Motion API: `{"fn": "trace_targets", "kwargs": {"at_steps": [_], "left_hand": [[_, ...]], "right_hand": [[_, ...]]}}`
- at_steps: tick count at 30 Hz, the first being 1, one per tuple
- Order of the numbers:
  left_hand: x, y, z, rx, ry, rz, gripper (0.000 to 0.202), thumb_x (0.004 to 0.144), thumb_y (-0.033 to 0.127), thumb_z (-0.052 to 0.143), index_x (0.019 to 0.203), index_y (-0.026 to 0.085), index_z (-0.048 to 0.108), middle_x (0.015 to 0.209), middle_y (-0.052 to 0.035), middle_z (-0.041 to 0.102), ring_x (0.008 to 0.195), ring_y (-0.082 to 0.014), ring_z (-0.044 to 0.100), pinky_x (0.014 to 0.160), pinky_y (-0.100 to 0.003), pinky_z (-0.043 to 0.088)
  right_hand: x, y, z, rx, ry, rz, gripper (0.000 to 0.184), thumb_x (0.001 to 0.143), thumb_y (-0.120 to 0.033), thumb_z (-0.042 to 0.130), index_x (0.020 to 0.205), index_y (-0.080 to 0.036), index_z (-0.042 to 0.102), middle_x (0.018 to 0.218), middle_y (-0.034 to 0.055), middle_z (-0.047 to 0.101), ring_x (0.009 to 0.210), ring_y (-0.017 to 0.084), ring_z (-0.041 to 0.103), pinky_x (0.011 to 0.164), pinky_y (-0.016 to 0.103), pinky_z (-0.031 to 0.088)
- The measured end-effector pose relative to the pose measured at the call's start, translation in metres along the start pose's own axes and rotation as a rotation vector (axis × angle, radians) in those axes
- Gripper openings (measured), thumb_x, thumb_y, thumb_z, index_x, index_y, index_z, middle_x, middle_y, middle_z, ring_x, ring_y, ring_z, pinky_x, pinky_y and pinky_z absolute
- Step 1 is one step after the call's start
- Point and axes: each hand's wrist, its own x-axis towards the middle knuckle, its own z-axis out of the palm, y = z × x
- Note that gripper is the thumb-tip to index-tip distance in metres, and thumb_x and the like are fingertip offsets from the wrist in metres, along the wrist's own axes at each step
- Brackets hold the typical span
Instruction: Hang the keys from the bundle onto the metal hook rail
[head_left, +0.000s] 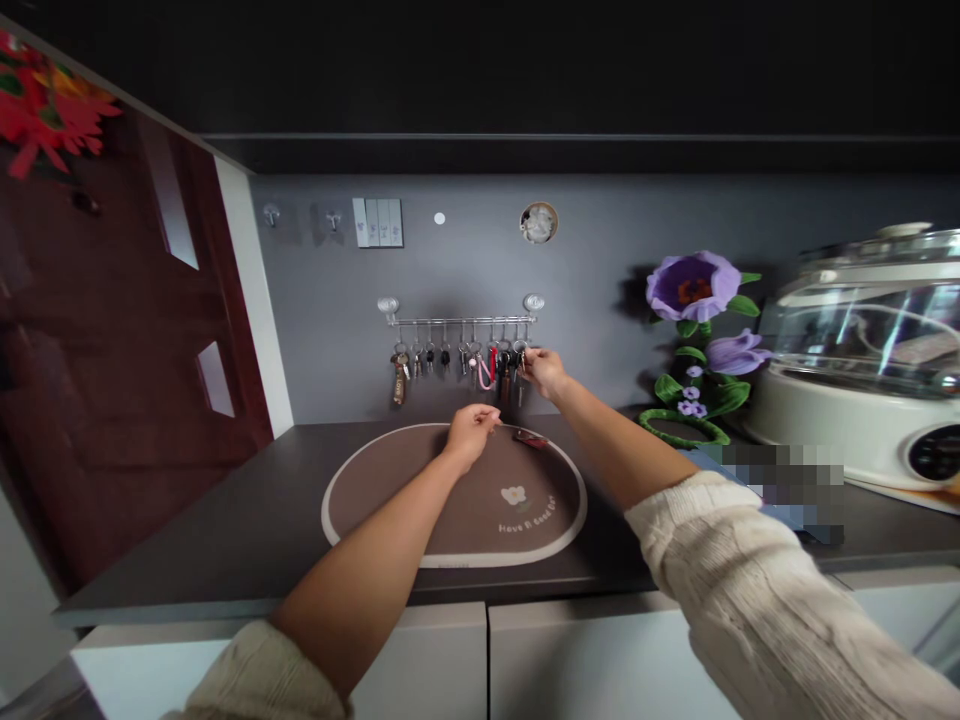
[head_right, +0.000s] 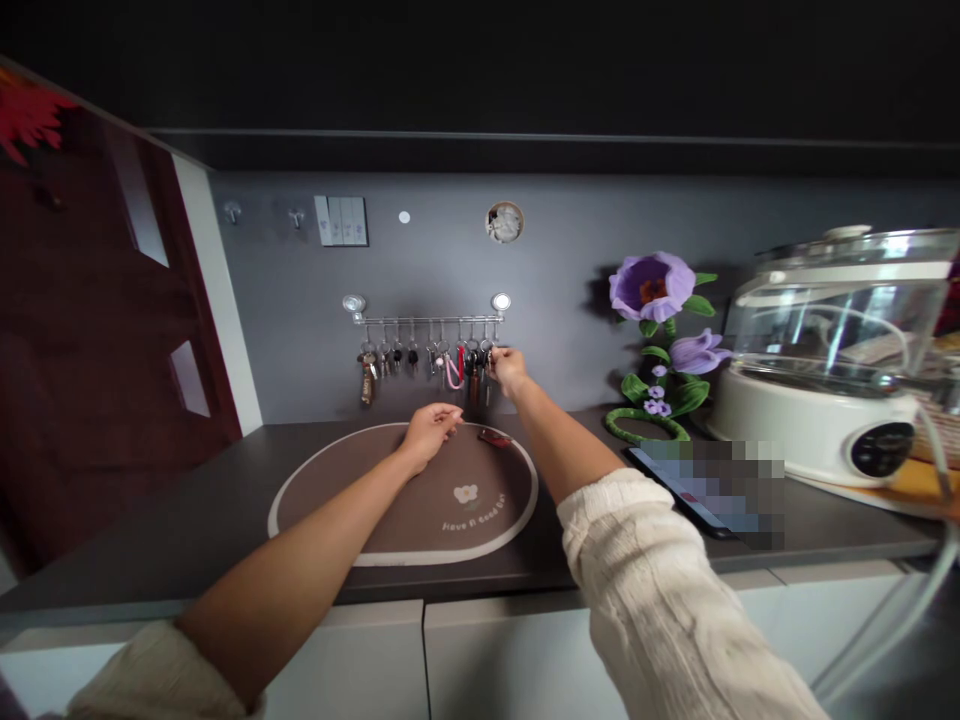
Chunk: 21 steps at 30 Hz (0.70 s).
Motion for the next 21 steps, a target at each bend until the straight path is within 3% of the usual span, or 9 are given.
{"fn": "trace_targets", "kwargs": {"at_steps": [8,15,18,21], "left_hand": [[-0.002,0.003,-0.001,0.014,0.007,-0.018,0.011,0.068,0.019,0.053,0.072,0.011,0.059,0.064,-0.0030,0.060,0.050,-0.0065,0.046,0.053,-0.021,0.037],[0.000,-0.001,-0.003,0.067,-0.007,-0.008,0.011,0.068,0.020,0.052,0.073,0.012,0.059,0.065,-0.0031,0.060,0.050,-0.0067,0.045,0.050,-0.020,0.035],[0.000,-0.001,-0.004,0.083,0.007,-0.014,0.011,0.068,0.019,0.052,0.073,0.012,0.059,0.064,-0.0030,0.060,0.050,-0.0069,0.045,0.051,-0.021,0.036],[0.000,-0.001,-0.006,0.082,0.016,-0.040,0.010,0.067,0.018,0.053,0.073,0.012,0.059,0.064,-0.0029,0.060,0.050,-0.0070,0.046,0.052,-0.021,0.037]], "right_hand": [[-0.007,0.008,-0.010,-0.050,-0.015,-0.008,0.013,0.075,-0.013,0.044,0.062,-0.016,0.046,0.056,-0.0022,0.052,0.050,0.004,0.048,0.056,0.018,0.042],[-0.038,0.018,-0.019,-0.123,-0.053,0.014,0.009,0.071,-0.012,0.048,0.063,-0.015,0.050,0.060,0.0000,0.056,0.052,0.005,0.050,0.059,0.019,0.043],[-0.054,0.027,-0.024,-0.244,-0.077,0.015,0.006,0.068,-0.011,0.051,0.063,-0.014,0.053,0.058,0.0000,0.055,0.049,0.005,0.048,0.056,0.019,0.042],[-0.067,0.038,-0.032,-0.500,-0.098,-0.019,0.005,0.067,-0.014,0.052,0.066,-0.013,0.057,0.055,-0.0001,0.056,0.047,0.006,0.047,0.053,0.020,0.041]]}}
